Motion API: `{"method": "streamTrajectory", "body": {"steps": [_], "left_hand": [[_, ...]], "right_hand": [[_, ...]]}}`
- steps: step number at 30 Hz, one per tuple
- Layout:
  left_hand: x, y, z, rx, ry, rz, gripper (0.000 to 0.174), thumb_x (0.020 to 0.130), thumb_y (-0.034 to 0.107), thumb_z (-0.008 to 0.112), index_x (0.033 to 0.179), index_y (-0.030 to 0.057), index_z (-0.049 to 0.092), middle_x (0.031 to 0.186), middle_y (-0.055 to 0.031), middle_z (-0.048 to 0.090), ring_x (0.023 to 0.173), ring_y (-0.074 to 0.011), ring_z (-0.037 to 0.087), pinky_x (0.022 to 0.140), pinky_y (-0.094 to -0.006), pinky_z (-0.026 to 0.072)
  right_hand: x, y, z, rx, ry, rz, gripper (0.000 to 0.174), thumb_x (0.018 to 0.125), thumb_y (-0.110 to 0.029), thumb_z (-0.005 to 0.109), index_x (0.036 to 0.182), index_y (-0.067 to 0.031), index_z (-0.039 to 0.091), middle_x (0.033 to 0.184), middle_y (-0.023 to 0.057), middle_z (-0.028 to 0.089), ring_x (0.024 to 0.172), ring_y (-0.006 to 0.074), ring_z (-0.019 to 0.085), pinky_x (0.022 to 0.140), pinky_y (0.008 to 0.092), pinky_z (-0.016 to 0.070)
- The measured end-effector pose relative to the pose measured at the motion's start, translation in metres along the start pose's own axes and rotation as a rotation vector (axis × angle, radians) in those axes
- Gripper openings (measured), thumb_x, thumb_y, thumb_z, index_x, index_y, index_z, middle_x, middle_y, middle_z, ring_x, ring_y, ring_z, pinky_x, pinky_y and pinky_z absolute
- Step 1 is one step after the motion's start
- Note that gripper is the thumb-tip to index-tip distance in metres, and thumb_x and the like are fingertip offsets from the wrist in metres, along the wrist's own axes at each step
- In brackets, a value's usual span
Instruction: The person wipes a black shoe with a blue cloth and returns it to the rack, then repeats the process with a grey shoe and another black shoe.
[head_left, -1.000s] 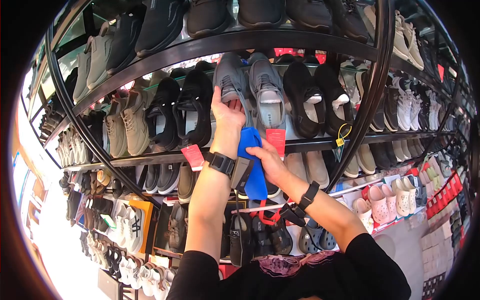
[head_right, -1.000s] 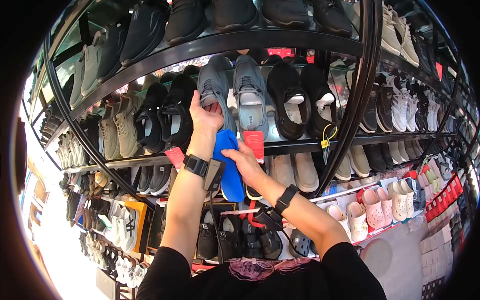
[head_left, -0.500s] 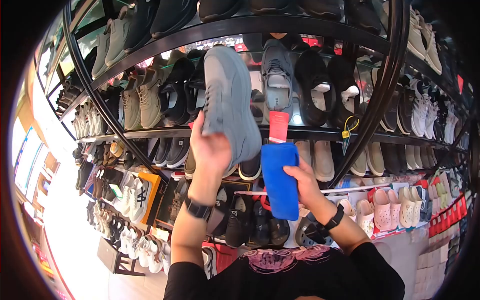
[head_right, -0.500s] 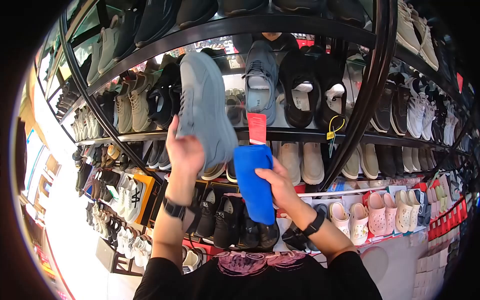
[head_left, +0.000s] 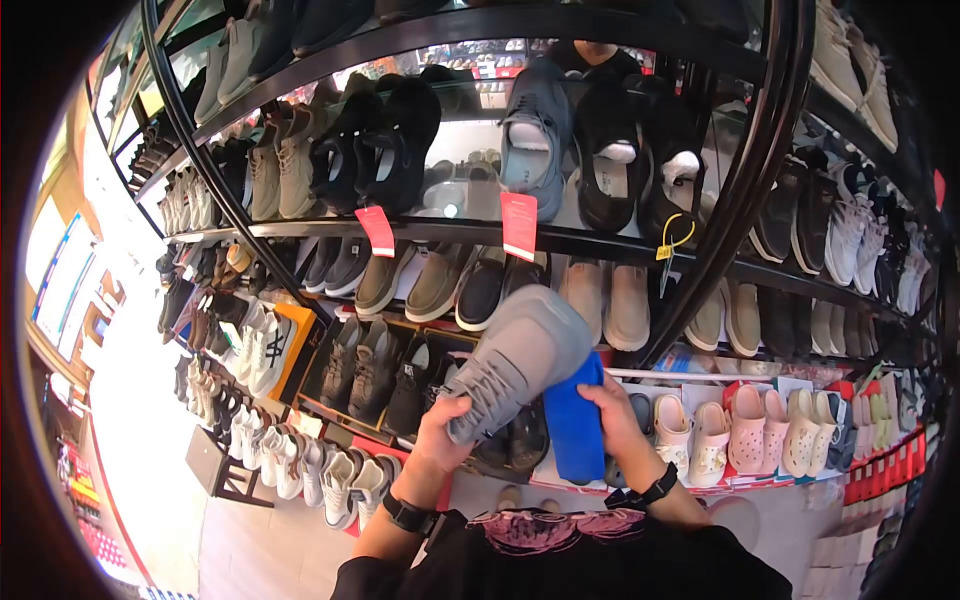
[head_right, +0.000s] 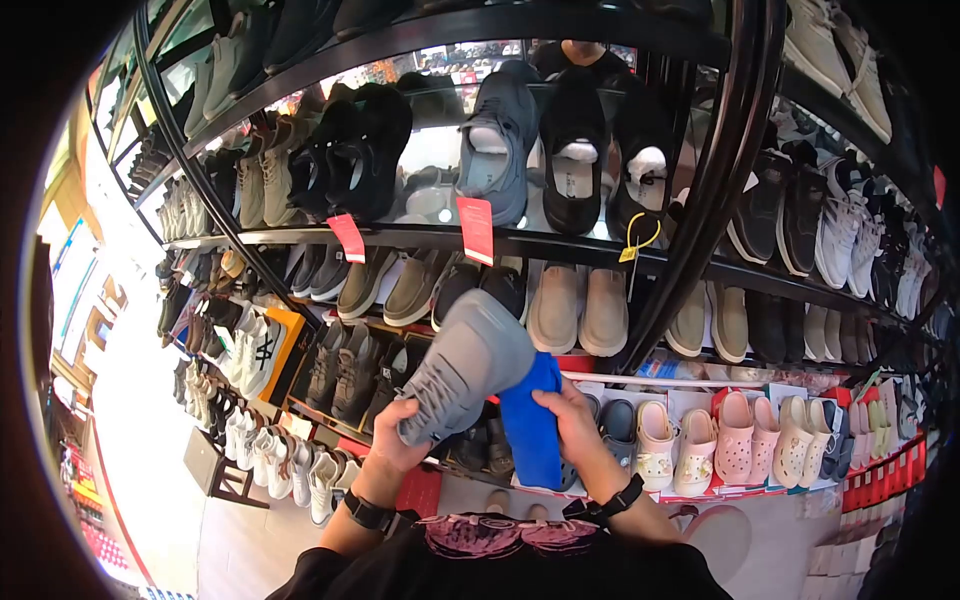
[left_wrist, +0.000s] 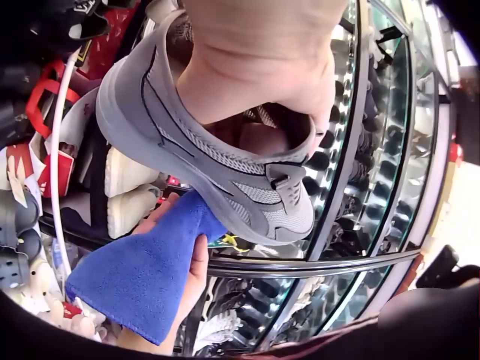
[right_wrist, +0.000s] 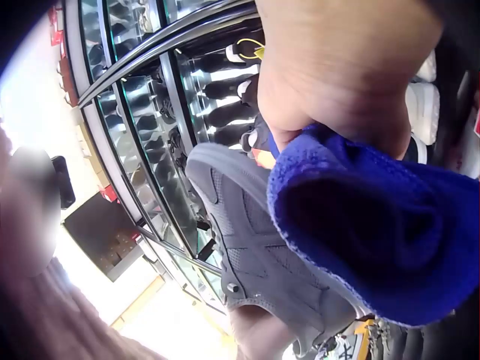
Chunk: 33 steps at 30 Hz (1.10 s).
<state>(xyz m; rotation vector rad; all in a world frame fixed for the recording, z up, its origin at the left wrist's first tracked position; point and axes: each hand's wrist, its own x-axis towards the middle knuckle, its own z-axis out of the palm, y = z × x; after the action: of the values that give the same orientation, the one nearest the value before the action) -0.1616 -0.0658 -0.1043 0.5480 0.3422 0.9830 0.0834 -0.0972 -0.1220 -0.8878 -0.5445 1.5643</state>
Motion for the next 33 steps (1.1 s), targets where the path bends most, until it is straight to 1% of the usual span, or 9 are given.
{"method": "streamTrajectory", "body": {"steps": [6,14,18,21,24,25,27,30,33], "left_hand": [[-0.008,-0.036,0.012,0.139,0.023,0.053,0.068,0.074,0.003,0.059,0.137,-0.003,0.036,0.13,-0.0149,0.052,0.119,-0.0272,0.053,0.101,-0.0387,0.0426],[-0.017,-0.038,0.019,0.152,0.052,0.043,0.061,0.081,0.011,0.065,0.134,-0.0043,0.04,0.124,-0.0149,0.057,0.109,-0.0236,0.059,0.095,-0.0355,0.0469],[-0.032,-0.016,0.004,0.42,0.088,0.13,0.051,0.078,0.003,0.069,0.125,-0.0044,0.05,0.114,-0.011,0.062,0.103,-0.019,0.06,0.092,-0.0321,0.0475],[-0.046,0.002,-0.024,0.904,0.12,0.245,0.033,0.076,0.012,0.074,0.103,-0.0041,0.064,0.094,-0.0118,0.068,0.086,-0.0156,0.062,0.081,-0.0309,0.0492],[-0.061,0.011,-0.071,1.346,0.148,0.121,0.035,0.072,0.02,0.076,0.095,-0.0046,0.066,0.08,-0.0171,0.067,0.074,-0.0211,0.065,0.071,-0.0335,0.0514],[-0.068,0.02,-0.069,1.348,0.142,0.113,0.035,0.072,0.02,0.076,0.095,-0.0046,0.066,0.08,-0.0171,0.067,0.074,-0.0211,0.065,0.071,-0.0335,0.0514],[-0.084,0.039,-0.059,1.484,0.063,-0.05,0.035,0.071,0.016,0.077,0.098,-0.0036,0.065,0.086,-0.015,0.069,0.08,-0.0218,0.066,0.076,-0.0337,0.0504],[-0.101,0.041,-0.091,1.518,0.043,0.005,0.035,0.067,0.025,0.077,0.08,-0.005,0.065,0.065,-0.0181,0.063,0.061,-0.0313,0.065,0.058,-0.04,0.0505],[-0.116,0.049,-0.121,1.53,0.013,0.125,0.037,0.066,0.027,0.079,0.075,-0.0054,0.063,0.062,-0.0176,0.061,0.059,-0.0294,0.064,0.058,-0.0393,0.05]], "right_hand": [[-0.021,0.018,-0.021,-0.067,0.052,0.027,0.042,0.085,-0.004,0.055,0.126,-0.0025,0.051,0.112,0.0085,0.063,0.094,0.0164,0.063,0.082,0.0296,0.0514],[-0.032,0.021,-0.056,-0.23,0.002,-0.051,0.03,0.084,-0.002,0.06,0.114,-0.0019,0.06,0.104,0.0076,0.066,0.088,0.0153,0.064,0.078,0.0279,0.0522],[-0.029,-0.022,-0.025,-0.346,0.234,-0.178,0.034,0.083,-0.004,0.059,0.117,-0.0034,0.059,0.099,0.0079,0.067,0.081,0.0158,0.066,0.073,0.0281,0.0544],[-0.01,-0.042,0.008,-0.502,0.27,-0.42,0.033,0.085,-0.008,0.062,0.118,-0.0028,0.057,0.094,0.0067,0.066,0.076,0.0131,0.064,0.065,0.0252,0.0532],[0.005,-0.031,0.084,-0.886,-0.013,-0.603,0.037,0.084,-0.008,0.064,0.12,-0.0024,0.057,0.093,0.0043,0.066,0.078,0.0114,0.063,0.069,0.0256,0.0525],[0.0,-0.02,0.12,-0.999,-0.065,-0.519,0.039,0.081,-0.005,0.063,0.12,-0.0039,0.058,0.098,0.0071,0.067,0.087,0.0153,0.064,0.076,0.0287,0.0519],[0.015,0.014,0.171,-1.325,-0.366,-1.117,0.049,0.069,0.0,0.06,0.118,-0.0086,0.06,0.115,0.0115,0.062,0.103,0.0318,0.06,0.087,0.037,0.0491],[0.029,0.072,0.221,-1.497,-0.579,-1.341,0.051,0.064,0.0,0.062,0.112,-0.0166,0.066,0.122,0.0075,0.059,0.109,0.0278,0.056,0.088,0.0406,0.0432],[0.038,0.116,0.229,-1.533,-0.741,-1.295,0.045,0.067,-0.002,0.06,0.109,-0.0177,0.068,0.122,0.0073,0.059,0.109,0.0274,0.056,0.089,0.0406,0.0421]]}}
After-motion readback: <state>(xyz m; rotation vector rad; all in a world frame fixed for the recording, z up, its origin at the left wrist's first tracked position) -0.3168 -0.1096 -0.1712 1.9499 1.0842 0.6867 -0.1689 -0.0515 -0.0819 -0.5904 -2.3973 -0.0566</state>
